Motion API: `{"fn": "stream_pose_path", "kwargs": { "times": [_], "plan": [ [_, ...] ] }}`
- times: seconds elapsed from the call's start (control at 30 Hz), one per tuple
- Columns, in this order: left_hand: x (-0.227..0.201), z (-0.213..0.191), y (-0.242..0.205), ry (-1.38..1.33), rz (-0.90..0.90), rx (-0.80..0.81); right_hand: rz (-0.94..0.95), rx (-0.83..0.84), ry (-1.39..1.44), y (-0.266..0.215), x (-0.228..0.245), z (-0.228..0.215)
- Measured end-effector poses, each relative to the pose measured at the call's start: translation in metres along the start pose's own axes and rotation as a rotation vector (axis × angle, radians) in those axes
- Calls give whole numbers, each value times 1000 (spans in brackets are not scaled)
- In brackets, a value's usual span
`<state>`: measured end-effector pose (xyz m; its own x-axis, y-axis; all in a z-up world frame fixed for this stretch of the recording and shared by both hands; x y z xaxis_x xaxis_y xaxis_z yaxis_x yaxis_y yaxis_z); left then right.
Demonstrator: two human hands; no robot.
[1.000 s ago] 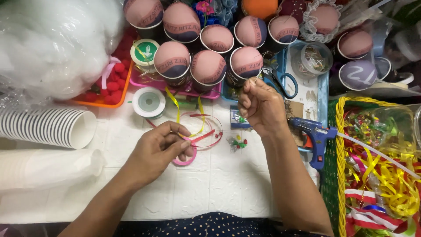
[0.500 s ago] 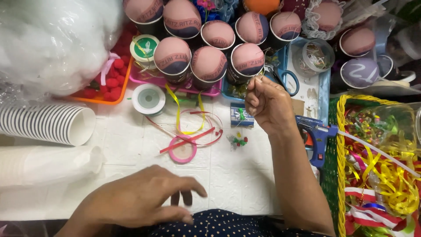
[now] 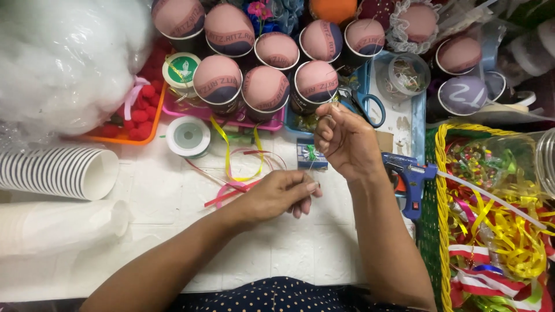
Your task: Assembling small decorative floral arrangements using a hot glue gun and various small beads and ornaments.
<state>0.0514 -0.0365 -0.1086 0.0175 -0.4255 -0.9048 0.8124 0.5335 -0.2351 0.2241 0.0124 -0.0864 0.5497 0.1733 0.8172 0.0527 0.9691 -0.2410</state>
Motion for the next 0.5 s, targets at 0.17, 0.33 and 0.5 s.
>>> {"fn": "stream_pose_path", "kwargs": {
  "times": [0.17, 0.33, 0.5],
  "plan": [
    [-9, 7, -34, -298, -91, 95, -24, 11, 9, 3, -4, -7],
    [-31, 5, -38, -688, -34, 55, -148, -15, -490, -37, 13, 13],
    [-34, 3, -30, -810, 15, 109, -317, -187, -896, -99, 42, 20]
  ]
}}
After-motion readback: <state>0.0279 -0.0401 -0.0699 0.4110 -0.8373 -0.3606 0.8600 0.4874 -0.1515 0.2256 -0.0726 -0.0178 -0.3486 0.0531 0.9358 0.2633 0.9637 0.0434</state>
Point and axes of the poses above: each hand's wrist, its own y-axis towards the middle knuckle, its own z-axis out of the palm, x = y × z, the point moved 4 cm from there along y, towards the middle knuckle, and after that the axes turned 5 degrees about -z, right-handed, at the moved point
